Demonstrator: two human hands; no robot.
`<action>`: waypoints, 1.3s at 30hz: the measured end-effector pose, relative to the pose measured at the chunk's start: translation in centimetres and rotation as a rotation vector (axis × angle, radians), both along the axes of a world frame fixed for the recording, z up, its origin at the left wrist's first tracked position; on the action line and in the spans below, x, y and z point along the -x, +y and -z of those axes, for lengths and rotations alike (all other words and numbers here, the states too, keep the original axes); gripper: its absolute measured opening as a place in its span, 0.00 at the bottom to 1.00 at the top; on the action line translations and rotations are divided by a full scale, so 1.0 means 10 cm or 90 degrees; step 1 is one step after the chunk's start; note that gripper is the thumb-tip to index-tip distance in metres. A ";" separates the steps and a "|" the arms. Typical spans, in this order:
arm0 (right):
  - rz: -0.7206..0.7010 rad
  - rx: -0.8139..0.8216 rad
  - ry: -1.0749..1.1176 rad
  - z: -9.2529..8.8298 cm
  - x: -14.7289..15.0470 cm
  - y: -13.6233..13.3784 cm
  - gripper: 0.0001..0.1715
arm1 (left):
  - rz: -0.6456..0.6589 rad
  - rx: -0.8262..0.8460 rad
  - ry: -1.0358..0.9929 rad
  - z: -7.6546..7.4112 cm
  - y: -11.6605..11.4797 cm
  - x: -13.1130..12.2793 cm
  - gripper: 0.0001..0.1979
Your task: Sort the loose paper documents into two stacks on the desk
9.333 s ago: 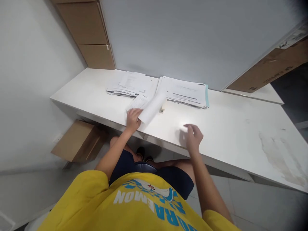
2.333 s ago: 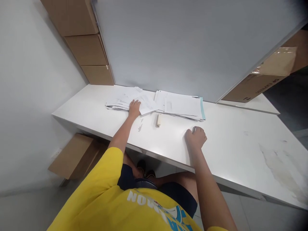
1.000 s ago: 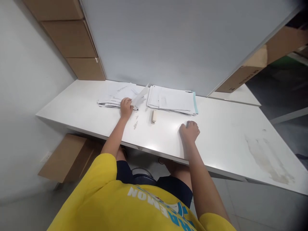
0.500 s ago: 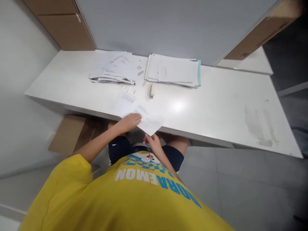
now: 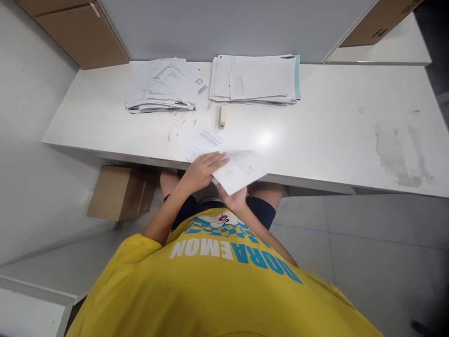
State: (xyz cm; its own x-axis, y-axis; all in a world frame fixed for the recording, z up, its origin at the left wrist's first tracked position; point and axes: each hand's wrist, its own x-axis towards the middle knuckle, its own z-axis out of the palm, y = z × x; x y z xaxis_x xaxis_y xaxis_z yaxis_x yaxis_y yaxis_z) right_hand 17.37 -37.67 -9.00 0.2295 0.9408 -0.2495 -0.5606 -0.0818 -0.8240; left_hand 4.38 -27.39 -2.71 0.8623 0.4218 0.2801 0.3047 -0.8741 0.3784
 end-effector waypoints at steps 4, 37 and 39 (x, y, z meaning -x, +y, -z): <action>-0.027 0.013 0.182 -0.07 -0.03 0.05 0.44 | -0.056 -0.039 0.086 0.05 0.29 0.17 0.31; 0.068 -0.112 -0.611 -0.36 -0.86 0.39 0.17 | -0.269 0.373 -0.466 0.41 0.97 0.16 0.35; 0.074 -0.093 -0.586 -0.32 -0.92 0.40 0.18 | -0.245 0.352 -0.481 0.35 0.95 0.07 0.34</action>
State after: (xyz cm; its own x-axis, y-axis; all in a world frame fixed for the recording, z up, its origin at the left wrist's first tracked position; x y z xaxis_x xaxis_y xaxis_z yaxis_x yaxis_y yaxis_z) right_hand 26.58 -33.64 -5.78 0.3724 0.9073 0.1952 0.3180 0.0729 -0.9453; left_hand 3.70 -17.84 -6.25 0.3184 0.8695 0.3776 0.0421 -0.4110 0.9107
